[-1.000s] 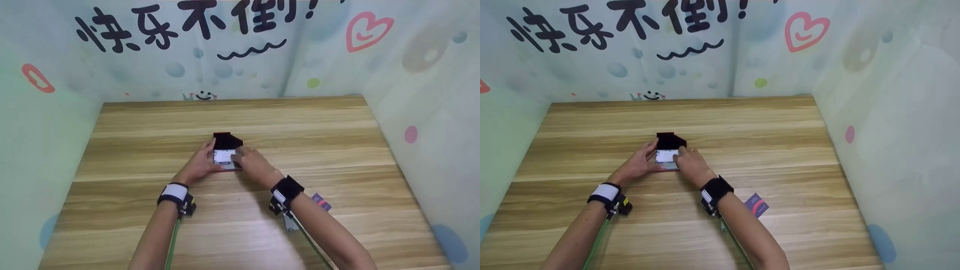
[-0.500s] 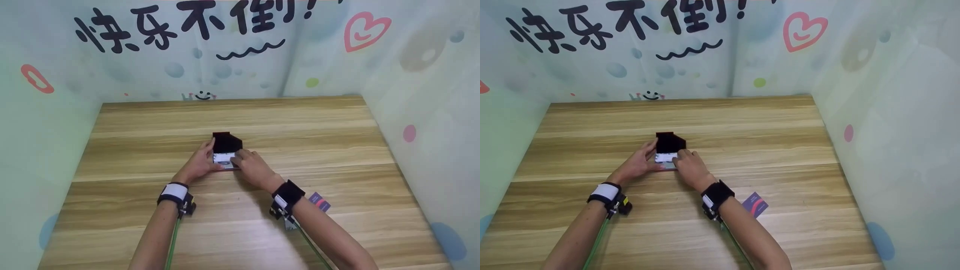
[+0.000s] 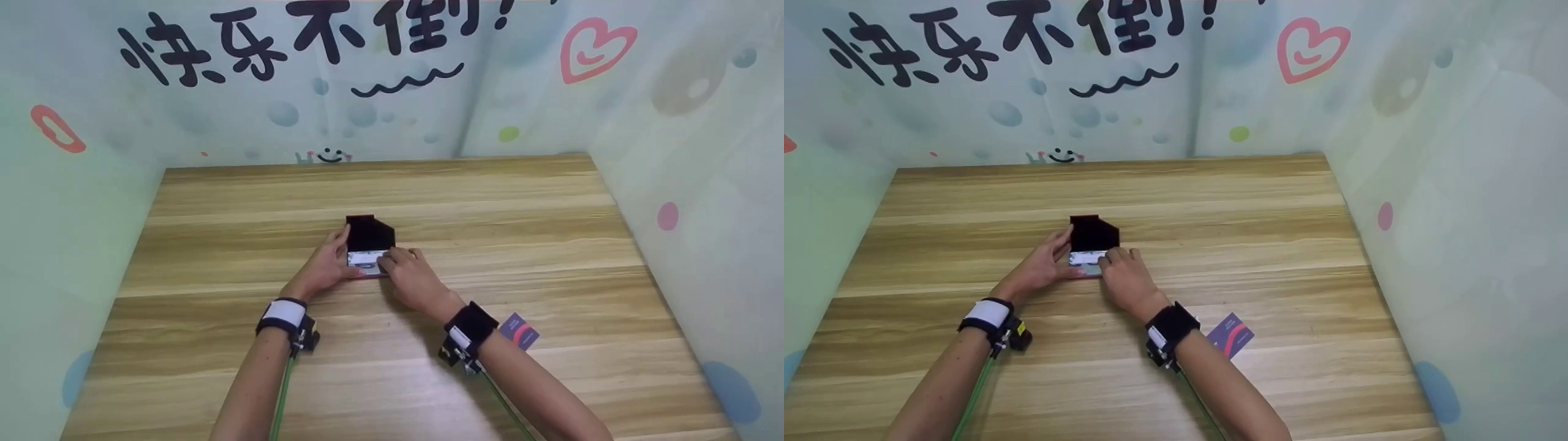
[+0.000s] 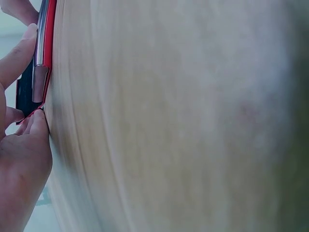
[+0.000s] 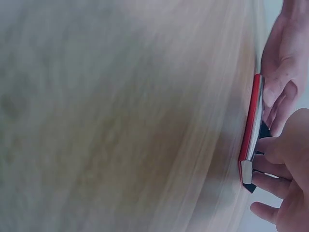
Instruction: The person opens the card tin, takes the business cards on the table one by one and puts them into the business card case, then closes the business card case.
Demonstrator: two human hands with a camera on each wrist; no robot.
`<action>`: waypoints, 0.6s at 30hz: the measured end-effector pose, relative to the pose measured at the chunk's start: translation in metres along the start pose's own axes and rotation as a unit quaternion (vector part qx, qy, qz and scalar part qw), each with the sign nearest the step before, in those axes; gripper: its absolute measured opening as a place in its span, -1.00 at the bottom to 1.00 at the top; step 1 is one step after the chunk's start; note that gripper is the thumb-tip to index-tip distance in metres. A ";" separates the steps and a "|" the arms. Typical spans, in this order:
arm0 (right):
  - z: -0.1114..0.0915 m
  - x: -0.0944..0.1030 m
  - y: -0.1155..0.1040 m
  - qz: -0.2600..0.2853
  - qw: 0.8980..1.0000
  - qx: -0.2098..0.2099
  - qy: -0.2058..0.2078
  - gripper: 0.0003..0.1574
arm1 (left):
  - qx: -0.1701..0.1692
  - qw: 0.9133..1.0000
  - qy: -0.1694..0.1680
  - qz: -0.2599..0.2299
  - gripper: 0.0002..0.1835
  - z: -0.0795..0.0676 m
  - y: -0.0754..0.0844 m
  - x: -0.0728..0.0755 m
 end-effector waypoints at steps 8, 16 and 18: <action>-0.009 0.015 0.001 0.029 0.998 -0.017 0.048 -0.43 | 0.006 1.000 -0.006 -0.022 0.19 0.001 -0.002 -0.003; -0.023 0.028 0.000 0.030 0.993 -0.025 0.109 -0.63 | 0.001 1.000 -0.003 0.022 0.18 0.000 -0.002 -0.001; -0.026 0.031 -0.002 0.029 0.993 -0.024 0.116 -0.64 | 0.004 1.000 -0.007 0.020 0.18 0.000 -0.002 -0.001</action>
Point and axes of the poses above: each hand's wrist, its own z-axis towards the middle knuckle, its own x-axis out of the back of the hand, y = z × x, the point moved 9 cm from there along z, towards the middle knuckle, and after that the axes turned 4 degrees about z, right-handed, at the moved point
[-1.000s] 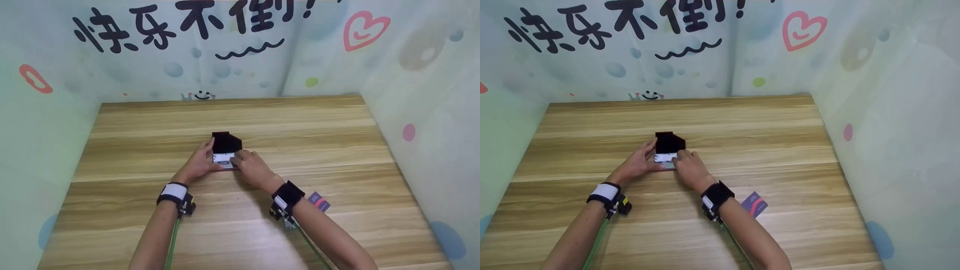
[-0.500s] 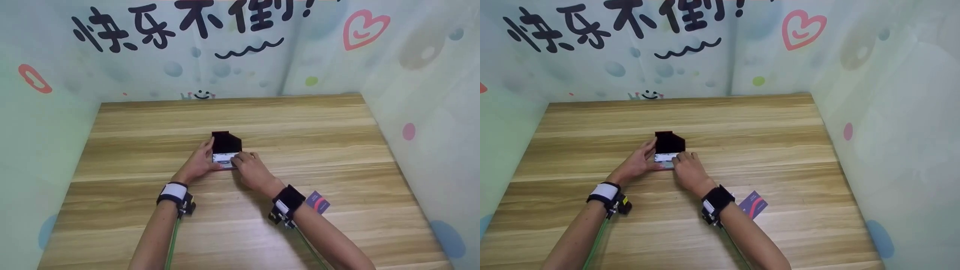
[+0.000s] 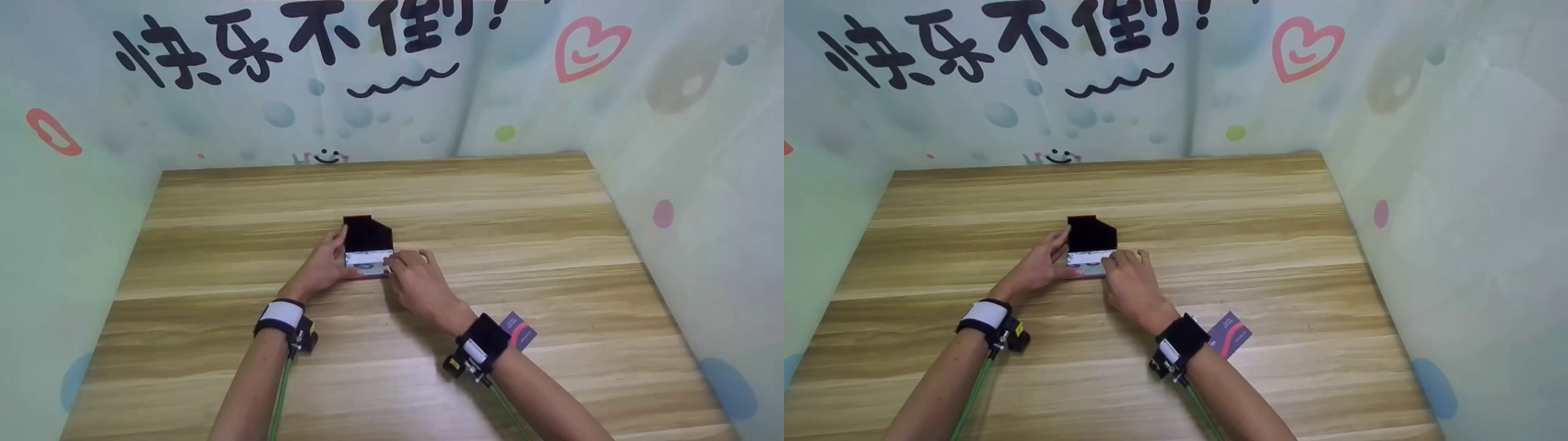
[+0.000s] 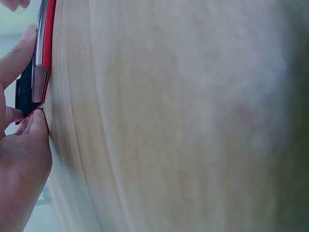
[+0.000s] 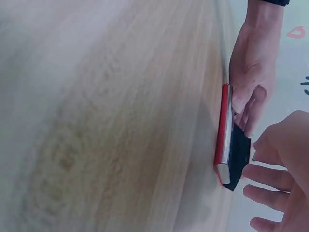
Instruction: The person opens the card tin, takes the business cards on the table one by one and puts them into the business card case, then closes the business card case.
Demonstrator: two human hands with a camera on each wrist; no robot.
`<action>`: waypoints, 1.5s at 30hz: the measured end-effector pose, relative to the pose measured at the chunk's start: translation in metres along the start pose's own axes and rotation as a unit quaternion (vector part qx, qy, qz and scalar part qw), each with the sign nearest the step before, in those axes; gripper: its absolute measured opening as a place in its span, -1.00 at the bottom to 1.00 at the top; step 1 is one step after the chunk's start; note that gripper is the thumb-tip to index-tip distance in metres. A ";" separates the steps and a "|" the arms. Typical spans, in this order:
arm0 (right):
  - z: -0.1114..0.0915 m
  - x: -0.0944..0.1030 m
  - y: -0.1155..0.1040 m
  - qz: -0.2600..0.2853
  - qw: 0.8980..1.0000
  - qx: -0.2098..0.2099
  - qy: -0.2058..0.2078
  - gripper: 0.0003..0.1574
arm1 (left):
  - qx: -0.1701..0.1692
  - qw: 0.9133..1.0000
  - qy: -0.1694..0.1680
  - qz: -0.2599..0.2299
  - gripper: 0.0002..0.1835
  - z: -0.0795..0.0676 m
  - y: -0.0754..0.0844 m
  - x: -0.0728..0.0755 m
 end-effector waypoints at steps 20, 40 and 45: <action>-0.050 0.035 -0.006 -0.010 1.000 -0.023 0.016 -0.36 | 0.001 0.999 -0.005 -0.045 0.20 0.003 0.000 -0.002; -0.112 0.042 0.009 0.006 0.995 -0.097 -0.015 -0.17 | 0.006 0.998 -0.008 -0.057 0.18 0.001 -0.005 -0.006; -0.129 0.039 0.021 0.011 0.990 -0.139 -0.032 -0.09 | 0.003 0.999 -0.008 -0.048 0.20 0.000 -0.005 -0.004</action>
Point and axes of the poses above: each hand's wrist, its own z-axis towards the middle knuckle, its own x-axis out of the back of the hand, y = z × x, the point moved 9 cm from there along z, towards the middle knuckle, and after that the axes turned 4 degrees about z, right-handed, at the moved point
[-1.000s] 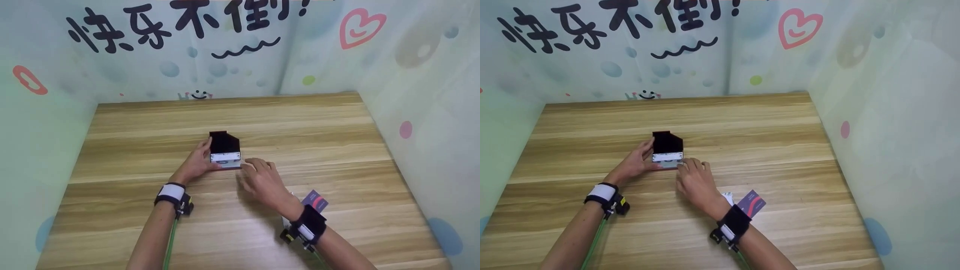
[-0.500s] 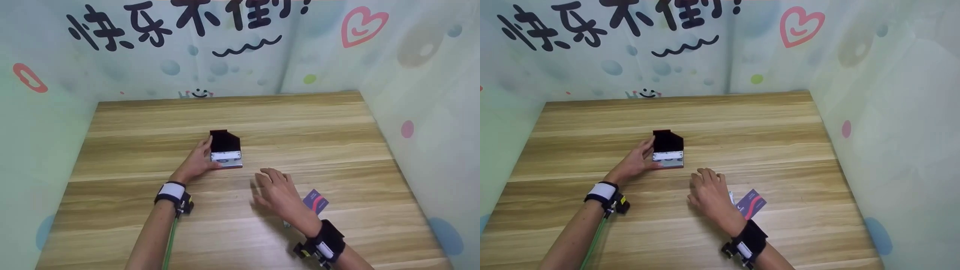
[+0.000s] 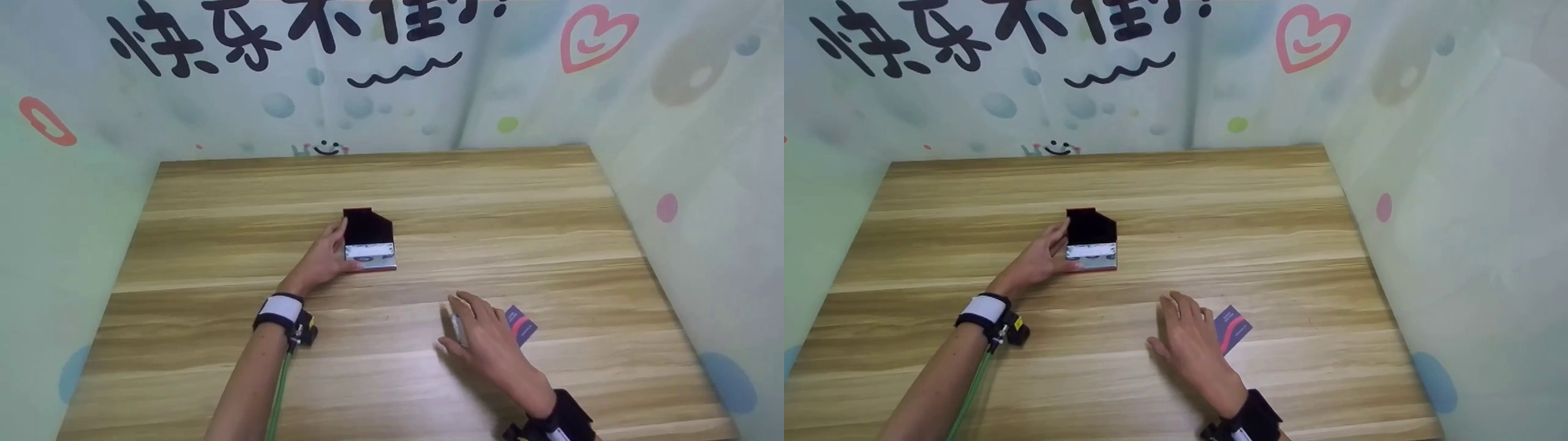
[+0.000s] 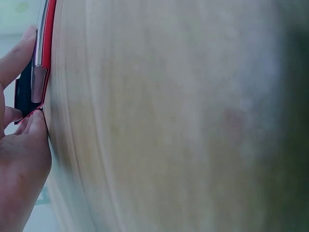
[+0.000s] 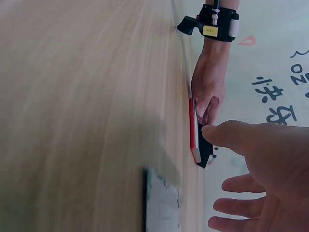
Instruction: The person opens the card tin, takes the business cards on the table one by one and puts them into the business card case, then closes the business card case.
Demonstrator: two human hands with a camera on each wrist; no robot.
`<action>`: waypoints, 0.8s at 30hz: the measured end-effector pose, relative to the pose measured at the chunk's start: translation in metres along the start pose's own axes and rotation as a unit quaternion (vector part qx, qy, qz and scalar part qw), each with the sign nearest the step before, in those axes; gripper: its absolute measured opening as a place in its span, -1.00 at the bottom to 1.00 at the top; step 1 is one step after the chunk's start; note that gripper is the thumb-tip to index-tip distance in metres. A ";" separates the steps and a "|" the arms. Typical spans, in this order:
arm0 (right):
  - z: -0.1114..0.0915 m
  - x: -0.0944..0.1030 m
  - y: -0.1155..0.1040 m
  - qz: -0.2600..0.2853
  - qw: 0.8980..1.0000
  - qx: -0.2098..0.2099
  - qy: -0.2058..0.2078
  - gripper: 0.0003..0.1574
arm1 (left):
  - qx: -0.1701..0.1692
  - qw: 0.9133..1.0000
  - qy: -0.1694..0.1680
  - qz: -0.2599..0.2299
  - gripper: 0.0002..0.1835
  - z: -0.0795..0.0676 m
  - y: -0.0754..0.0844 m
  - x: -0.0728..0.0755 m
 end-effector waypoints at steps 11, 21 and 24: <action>-0.015 0.004 0.011 -0.028 1.000 -0.001 0.007 -0.05 | -0.013 1.000 0.008 -0.010 0.20 0.003 0.003 0.001; -0.031 0.012 0.021 -0.044 0.997 -0.058 0.019 0.00 | -0.007 1.000 0.012 -0.001 0.20 0.000 0.002 0.001; -0.034 0.009 0.024 -0.031 0.996 -0.079 0.015 0.02 | -0.003 1.000 0.012 -0.003 0.20 0.000 0.002 0.002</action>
Point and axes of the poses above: each hand's wrist, its own z-axis towards the middle knuckle, its own x-axis out of the back of the hand, y = z × x, the point moved 9 cm from there along z, towards the middle knuckle, and after that the axes turned 4 degrees about z, right-handed, at the moved point
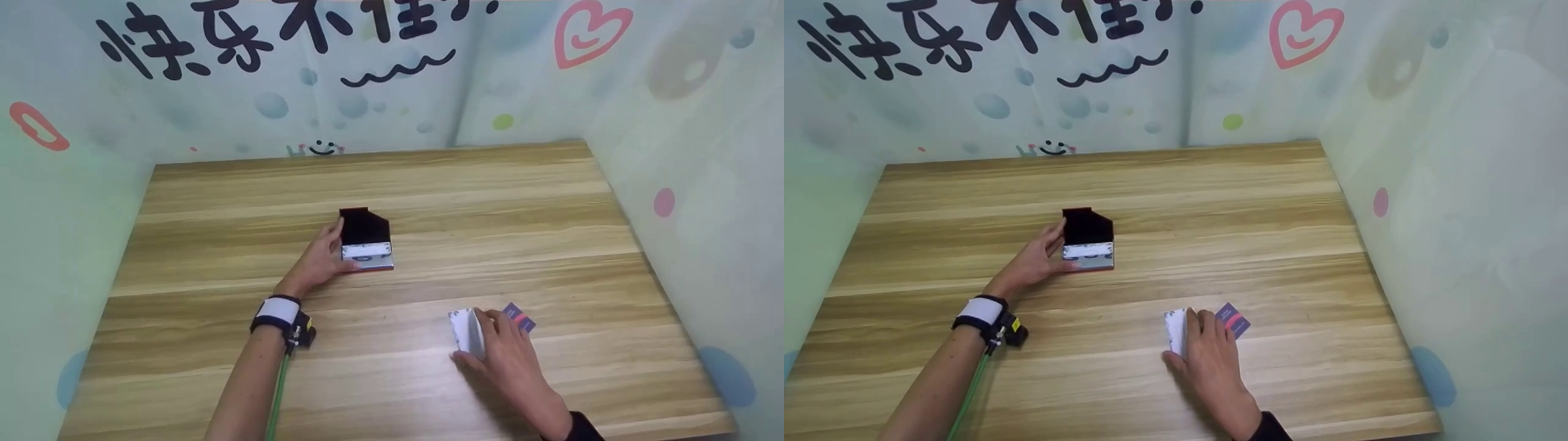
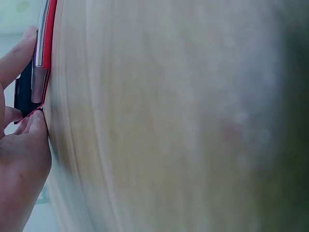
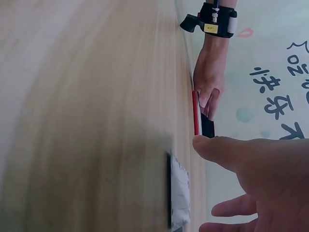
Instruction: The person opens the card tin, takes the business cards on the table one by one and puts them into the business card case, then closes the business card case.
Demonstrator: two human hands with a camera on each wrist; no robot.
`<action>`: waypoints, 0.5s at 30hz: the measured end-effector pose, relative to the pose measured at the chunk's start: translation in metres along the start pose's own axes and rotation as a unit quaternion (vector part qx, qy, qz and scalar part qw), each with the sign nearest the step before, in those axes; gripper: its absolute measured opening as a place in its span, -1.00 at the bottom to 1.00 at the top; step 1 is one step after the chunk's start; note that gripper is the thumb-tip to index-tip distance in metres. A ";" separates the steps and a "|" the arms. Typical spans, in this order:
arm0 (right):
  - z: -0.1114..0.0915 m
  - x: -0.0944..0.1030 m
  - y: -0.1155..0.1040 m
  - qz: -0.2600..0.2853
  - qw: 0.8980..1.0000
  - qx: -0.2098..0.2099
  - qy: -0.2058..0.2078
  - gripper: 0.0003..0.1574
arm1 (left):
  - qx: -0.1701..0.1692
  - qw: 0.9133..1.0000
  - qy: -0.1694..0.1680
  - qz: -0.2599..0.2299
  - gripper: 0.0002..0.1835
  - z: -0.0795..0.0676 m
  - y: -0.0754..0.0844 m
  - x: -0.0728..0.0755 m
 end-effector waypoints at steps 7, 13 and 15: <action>-0.004 -0.010 0.006 0.024 0.998 -0.041 -0.029 0.11 | 0.010 1.000 0.001 -0.002 0.19 0.000 -0.001 0.001; -0.007 -0.014 0.009 0.011 0.997 -0.068 -0.038 0.09 | 0.008 1.000 -0.007 -0.015 0.19 -0.001 -0.001 -0.001; -0.007 -0.013 0.010 0.012 0.996 -0.078 -0.033 0.05 | 0.006 1.000 -0.009 -0.015 0.20 -0.001 -0.001 -0.002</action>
Point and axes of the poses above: each hand's wrist, its own z-axis towards the middle knuckle, its own x-axis out of the back of the hand, y = z × x, the point moved 9 cm from there along z, towards the middle knuckle, and after that the axes turned 4 degrees about z, right-handed, at the moved point
